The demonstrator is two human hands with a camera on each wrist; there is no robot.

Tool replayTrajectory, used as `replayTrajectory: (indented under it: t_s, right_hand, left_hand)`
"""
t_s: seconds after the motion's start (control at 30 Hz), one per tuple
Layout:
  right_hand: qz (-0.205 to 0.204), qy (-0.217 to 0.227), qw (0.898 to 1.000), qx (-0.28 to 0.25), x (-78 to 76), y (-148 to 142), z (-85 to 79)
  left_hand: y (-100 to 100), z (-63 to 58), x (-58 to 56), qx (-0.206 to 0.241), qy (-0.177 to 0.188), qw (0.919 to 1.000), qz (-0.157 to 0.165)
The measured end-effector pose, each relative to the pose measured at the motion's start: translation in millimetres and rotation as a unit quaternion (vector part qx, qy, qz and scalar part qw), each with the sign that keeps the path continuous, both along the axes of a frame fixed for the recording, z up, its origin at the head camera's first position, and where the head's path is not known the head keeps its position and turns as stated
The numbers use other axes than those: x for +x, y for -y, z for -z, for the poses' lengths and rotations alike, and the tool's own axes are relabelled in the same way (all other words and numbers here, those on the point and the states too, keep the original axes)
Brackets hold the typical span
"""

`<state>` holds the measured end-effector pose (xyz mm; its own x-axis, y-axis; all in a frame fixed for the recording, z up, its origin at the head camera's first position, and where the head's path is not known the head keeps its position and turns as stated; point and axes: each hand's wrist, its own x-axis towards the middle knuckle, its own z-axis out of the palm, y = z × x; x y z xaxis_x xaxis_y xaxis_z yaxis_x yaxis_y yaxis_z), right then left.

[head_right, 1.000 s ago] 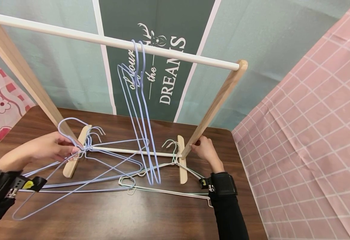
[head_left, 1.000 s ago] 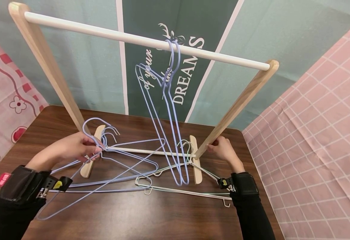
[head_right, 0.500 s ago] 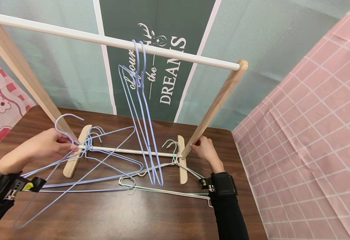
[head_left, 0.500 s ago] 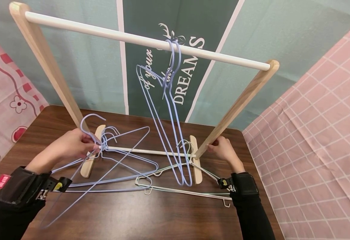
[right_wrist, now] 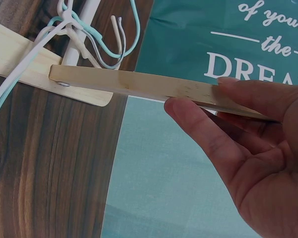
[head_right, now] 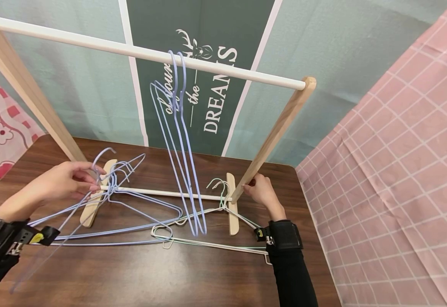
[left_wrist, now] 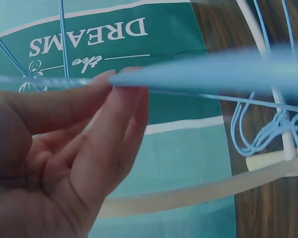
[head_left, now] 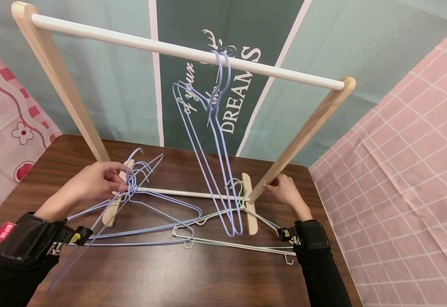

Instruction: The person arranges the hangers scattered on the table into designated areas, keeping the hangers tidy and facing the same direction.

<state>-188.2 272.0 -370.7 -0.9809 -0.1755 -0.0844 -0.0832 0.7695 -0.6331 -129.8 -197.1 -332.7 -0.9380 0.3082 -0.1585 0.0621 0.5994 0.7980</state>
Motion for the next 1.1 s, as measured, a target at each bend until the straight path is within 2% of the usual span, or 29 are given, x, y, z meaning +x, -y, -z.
replayTrajectory:
  t_s: [0.23, 0.5, 0.77, 0.87, 1.1]
  right_hand:
    - [0.002, -0.008, 1.000, 0.010, 0.0, 0.2, -0.2]
    - [0.001, -0.006, 1.000, 0.011, 0.8, 0.7, -0.9]
    - [0.005, 0.004, 1.000, -0.011, 1.1, 2.0, -0.3]
    - [0.006, 0.008, 1.000, -0.015, 0.8, 1.8, 0.1]
    - [0.007, 0.009, 1.000, -0.018, -0.3, 1.2, 1.1]
  left_hand:
    - [-0.5, 0.2, -0.9, 0.020, 0.016, 0.9996, 0.007]
    - [-3.0, -0.1, -0.8, 0.030, 0.023, 0.9992, -0.013]
    - [-4.2, -0.3, -1.4, 0.048, 0.033, 0.9980, -0.027]
    - [-4.9, -1.3, -1.0, 0.037, 0.023, 0.9985, -0.033]
    - [-6.0, -8.9, -0.9, -0.002, -0.026, 0.9985, -0.048]
